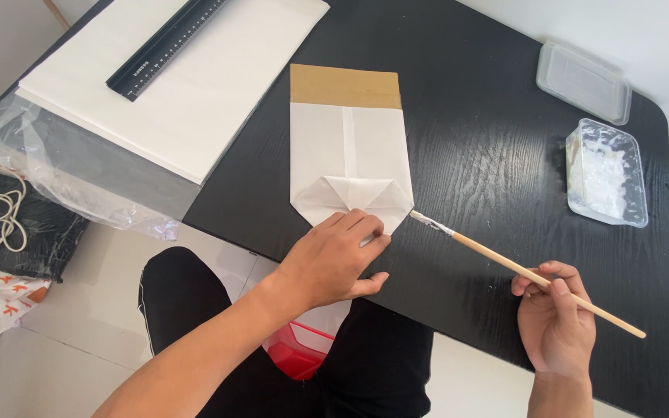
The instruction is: Folding the bottom of a paper bag and applying glue with a brush to seal it.
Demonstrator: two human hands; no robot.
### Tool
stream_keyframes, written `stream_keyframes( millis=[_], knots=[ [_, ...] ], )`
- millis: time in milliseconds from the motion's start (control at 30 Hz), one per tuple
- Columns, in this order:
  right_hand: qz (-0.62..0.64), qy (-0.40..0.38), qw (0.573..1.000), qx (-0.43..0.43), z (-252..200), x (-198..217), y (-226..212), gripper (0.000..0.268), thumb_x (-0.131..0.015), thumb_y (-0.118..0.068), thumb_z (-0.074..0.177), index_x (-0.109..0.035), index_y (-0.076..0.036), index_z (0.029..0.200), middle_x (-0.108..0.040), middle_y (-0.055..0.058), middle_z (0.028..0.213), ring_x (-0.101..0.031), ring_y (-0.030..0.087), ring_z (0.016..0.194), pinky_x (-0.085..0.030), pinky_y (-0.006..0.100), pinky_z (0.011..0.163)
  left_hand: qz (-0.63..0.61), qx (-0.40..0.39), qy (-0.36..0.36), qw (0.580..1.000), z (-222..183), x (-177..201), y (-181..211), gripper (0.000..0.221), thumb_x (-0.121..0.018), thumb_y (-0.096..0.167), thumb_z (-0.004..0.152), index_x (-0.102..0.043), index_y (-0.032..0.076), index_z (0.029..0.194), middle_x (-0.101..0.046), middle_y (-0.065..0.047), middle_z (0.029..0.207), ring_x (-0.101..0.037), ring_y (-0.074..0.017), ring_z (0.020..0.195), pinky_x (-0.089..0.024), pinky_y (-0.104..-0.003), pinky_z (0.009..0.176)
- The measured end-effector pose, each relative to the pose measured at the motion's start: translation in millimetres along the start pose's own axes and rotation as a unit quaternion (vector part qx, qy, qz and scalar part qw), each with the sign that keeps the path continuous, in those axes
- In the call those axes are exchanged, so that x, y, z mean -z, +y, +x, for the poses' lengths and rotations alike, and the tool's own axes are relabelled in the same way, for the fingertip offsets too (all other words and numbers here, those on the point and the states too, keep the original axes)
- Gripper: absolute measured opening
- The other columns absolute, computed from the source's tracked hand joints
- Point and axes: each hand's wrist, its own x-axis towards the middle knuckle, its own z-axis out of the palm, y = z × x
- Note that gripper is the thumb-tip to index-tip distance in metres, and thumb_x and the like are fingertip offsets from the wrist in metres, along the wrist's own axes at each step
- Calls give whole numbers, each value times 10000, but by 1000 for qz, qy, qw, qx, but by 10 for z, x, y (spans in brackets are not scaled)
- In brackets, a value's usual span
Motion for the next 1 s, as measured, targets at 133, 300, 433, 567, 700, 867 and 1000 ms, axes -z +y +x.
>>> stream_keyframes(
  millis=[133,300,433,567,700,867,1000],
  knots=[
    [-5,-3,1000,1,-4,10,0,172,-543,-189,1111,-647,-86,1200,-691,104,984,-650,207,910,-508,309,868,-16,5,5,1000,-63,45,42,385,-820,331,846,-705,20,1040,-614,-83,1035,-604,-246,935,-539,-368,806],
    [-11,-7,1000,0,0,28,11,178,-526,-184,1120,-643,-90,1216,-692,100,1003,-648,212,917,-507,314,877,31,-10,20,999,-199,-12,86,396,-751,309,913,-726,-19,1133,-704,-129,1221,-623,-272,1192,-528,-390,976],
    [-12,-9,1000,5,-2,14,9,185,-516,-178,1120,-637,-85,1224,-685,113,987,-639,216,907,-492,310,879,6,-13,12,1000,-244,-2,44,414,-747,283,921,-713,-50,1166,-713,-150,1228,-635,-271,1215,-540,-391,992],
    [-19,-9,1000,3,2,-3,1,174,-531,-184,1111,-637,-87,1209,-680,112,969,-631,211,898,-485,309,879,10,-25,19,999,-254,-15,26,352,-777,245,898,-737,-46,1091,-739,-143,1182,-658,-263,1209,-551,-373,1006],
    [-27,-9,1000,4,0,-8,-7,173,-522,-184,1116,-630,-85,1208,-672,123,956,-632,216,893,-482,312,881,-14,-10,1,1000,-268,-21,39,130,-758,131,928,-746,3,950,-768,-119,1124,-679,-252,1243,-630,-369,657],
    [-24,-12,1000,3,3,3,1,170,-524,-188,1121,-632,-85,1203,-674,109,961,-631,211,899,-484,310,872,-13,-23,28,999,-292,-24,-3,124,-766,131,931,-720,26,884,-781,-81,1037,-701,-241,1218,-611,-355,559],
    [-27,-18,999,3,2,5,-6,178,-504,-183,1132,-632,-84,1207,-675,104,970,-632,206,912,-489,311,877,-11,-41,25,999,-308,-22,-46,220,-810,172,918,-697,53,772,-791,-89,1011,-704,-245,1221,-608,-350,553]
  ],
)
